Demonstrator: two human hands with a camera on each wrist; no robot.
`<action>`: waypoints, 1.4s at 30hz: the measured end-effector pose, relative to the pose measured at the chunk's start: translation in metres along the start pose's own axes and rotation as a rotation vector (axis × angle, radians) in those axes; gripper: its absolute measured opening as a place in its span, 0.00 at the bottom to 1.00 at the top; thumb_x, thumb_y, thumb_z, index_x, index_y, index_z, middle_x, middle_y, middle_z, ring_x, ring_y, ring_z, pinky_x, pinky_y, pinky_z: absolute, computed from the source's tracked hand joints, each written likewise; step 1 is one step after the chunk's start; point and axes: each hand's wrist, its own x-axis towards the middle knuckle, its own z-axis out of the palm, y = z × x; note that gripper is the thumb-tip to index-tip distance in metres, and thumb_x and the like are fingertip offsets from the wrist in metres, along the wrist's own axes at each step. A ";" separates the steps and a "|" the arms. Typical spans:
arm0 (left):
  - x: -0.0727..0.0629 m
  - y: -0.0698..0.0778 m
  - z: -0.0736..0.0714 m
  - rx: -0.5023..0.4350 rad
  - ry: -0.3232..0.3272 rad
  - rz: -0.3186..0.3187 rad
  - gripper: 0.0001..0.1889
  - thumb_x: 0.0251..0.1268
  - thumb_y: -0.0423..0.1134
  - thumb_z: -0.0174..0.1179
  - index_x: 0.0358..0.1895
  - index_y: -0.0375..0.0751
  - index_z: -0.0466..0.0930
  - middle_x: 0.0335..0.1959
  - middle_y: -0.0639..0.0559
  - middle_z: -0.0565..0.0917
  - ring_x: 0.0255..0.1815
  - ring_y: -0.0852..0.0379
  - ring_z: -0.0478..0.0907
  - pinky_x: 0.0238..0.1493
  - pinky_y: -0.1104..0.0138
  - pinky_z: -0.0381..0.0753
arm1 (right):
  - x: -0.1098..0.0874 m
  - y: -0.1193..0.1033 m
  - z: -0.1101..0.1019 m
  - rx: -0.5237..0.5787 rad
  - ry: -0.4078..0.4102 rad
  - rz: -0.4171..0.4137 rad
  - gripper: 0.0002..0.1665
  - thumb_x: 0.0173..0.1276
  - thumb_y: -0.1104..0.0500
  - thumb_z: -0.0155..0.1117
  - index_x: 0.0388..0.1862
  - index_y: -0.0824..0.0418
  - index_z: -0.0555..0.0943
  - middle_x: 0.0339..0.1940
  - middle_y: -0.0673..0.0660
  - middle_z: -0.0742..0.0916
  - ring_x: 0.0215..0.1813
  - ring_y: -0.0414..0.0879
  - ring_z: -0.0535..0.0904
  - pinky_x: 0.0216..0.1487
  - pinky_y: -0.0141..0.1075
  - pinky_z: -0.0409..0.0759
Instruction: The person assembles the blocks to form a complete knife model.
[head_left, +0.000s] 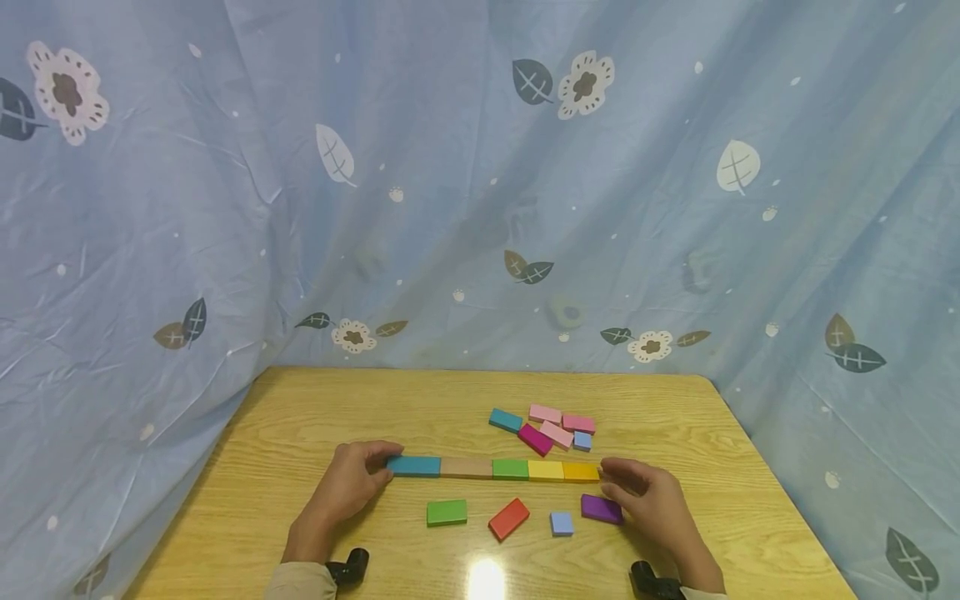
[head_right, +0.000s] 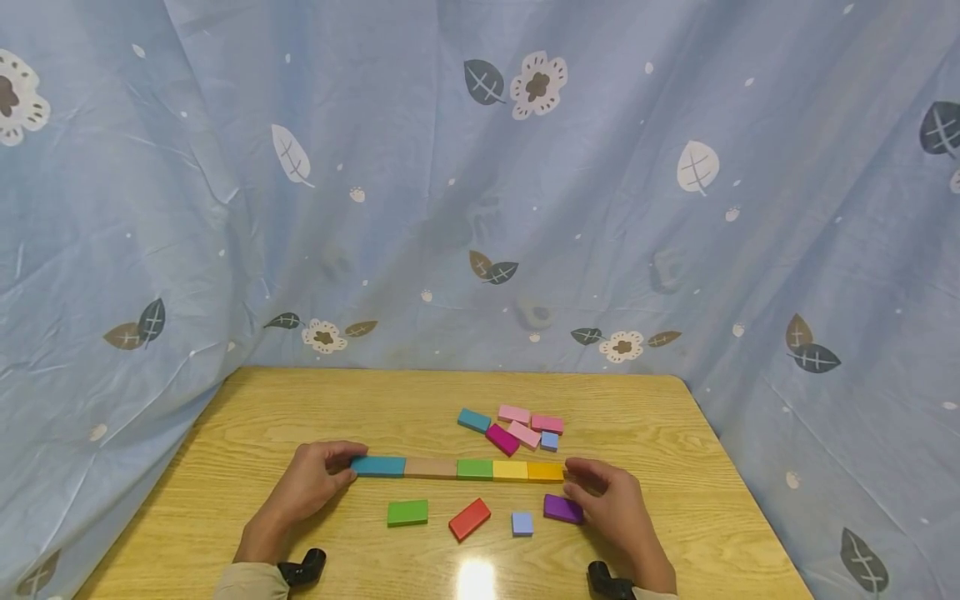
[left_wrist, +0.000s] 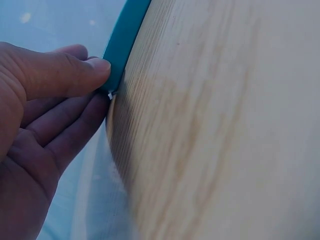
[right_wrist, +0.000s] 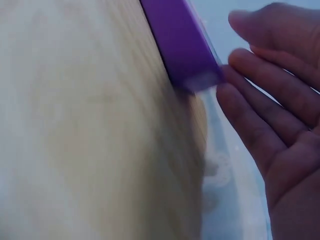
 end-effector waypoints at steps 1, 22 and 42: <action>0.000 0.000 0.000 0.001 -0.003 0.005 0.22 0.65 0.20 0.72 0.60 0.41 0.91 0.58 0.48 0.92 0.63 0.44 0.89 0.64 0.53 0.90 | -0.003 0.000 -0.002 0.009 -0.004 0.007 0.22 0.70 0.60 0.81 0.62 0.61 0.90 0.58 0.59 0.94 0.56 0.42 0.92 0.55 0.26 0.89; -0.002 -0.003 0.001 -0.002 0.016 -0.010 0.22 0.65 0.21 0.73 0.59 0.43 0.92 0.58 0.50 0.93 0.63 0.45 0.89 0.66 0.51 0.89 | -0.035 0.006 -0.004 -0.034 -0.028 0.038 0.22 0.65 0.65 0.83 0.58 0.55 0.92 0.55 0.53 0.95 0.54 0.35 0.90 0.57 0.29 0.89; 0.000 -0.002 0.000 -0.021 0.000 -0.007 0.22 0.66 0.21 0.71 0.60 0.42 0.91 0.59 0.48 0.92 0.64 0.45 0.89 0.64 0.52 0.90 | -0.006 -0.040 0.038 0.103 -0.065 -0.264 0.18 0.69 0.69 0.77 0.58 0.65 0.91 0.54 0.60 0.95 0.54 0.39 0.92 0.59 0.32 0.91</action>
